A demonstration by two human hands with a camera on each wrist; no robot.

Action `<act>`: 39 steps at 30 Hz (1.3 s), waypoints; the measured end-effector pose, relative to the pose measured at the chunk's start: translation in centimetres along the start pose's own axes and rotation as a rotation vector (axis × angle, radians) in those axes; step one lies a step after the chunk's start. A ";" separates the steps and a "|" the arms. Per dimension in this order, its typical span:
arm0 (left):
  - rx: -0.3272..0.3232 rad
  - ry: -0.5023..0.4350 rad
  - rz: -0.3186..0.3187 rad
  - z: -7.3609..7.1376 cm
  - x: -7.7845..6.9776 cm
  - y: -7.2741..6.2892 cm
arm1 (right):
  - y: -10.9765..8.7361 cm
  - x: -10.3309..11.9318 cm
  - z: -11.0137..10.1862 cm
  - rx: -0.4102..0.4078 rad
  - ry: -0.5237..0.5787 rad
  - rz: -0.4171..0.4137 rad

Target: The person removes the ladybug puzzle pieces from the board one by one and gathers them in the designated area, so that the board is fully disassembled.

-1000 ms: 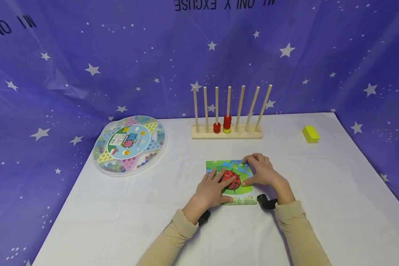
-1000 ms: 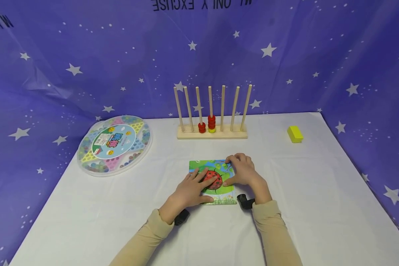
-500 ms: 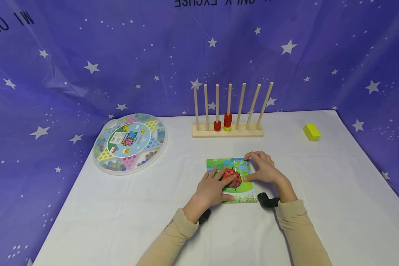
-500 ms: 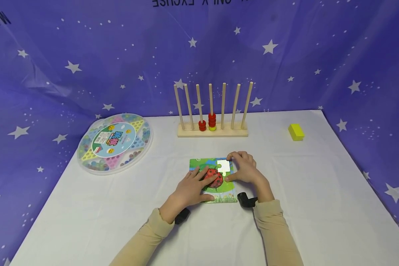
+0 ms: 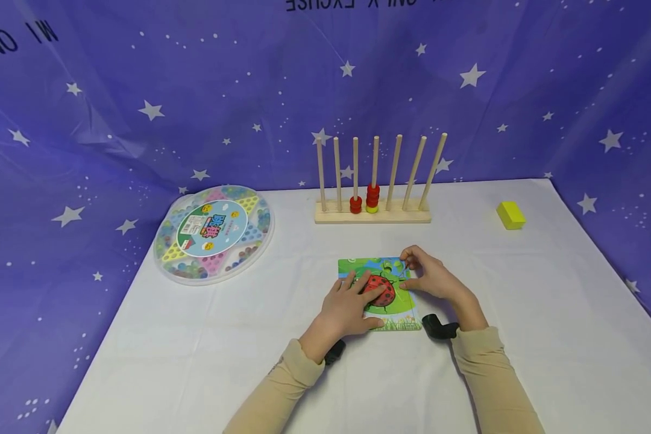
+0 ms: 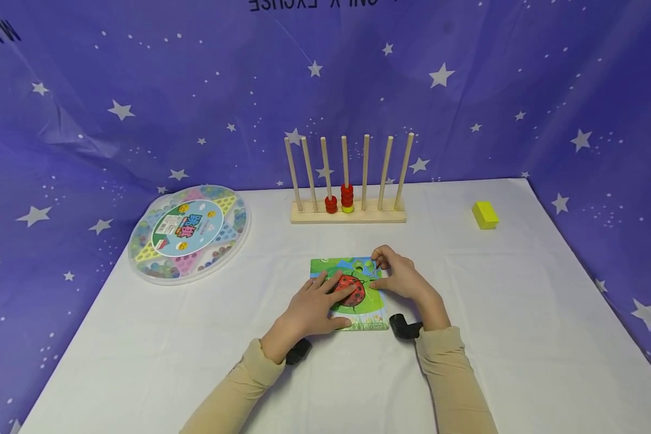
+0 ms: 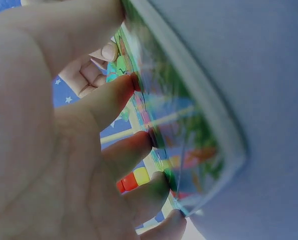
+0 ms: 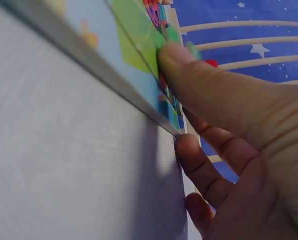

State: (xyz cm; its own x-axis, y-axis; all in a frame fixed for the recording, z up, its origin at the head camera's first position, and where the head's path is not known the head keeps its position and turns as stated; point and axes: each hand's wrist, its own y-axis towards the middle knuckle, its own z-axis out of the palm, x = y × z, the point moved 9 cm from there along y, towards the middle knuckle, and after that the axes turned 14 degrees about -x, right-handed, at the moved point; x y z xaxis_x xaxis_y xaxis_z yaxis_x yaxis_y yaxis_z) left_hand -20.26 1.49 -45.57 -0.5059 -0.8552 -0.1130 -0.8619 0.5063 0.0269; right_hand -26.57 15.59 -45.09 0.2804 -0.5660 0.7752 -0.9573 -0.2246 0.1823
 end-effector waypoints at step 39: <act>0.018 -0.026 -0.009 0.1 0.2 -0.2 | -6.1 -10.4 -14.3 -0.205 0.129 0.212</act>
State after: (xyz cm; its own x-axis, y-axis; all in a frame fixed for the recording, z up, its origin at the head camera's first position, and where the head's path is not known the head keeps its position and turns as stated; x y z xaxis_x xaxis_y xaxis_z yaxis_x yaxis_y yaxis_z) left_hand -20.18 1.23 -45.71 -0.4971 -0.8565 -0.1387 -0.8654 0.5010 0.0075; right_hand -24.67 34.18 -45.62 0.0744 -0.4751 0.8768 -0.9915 0.0591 0.1162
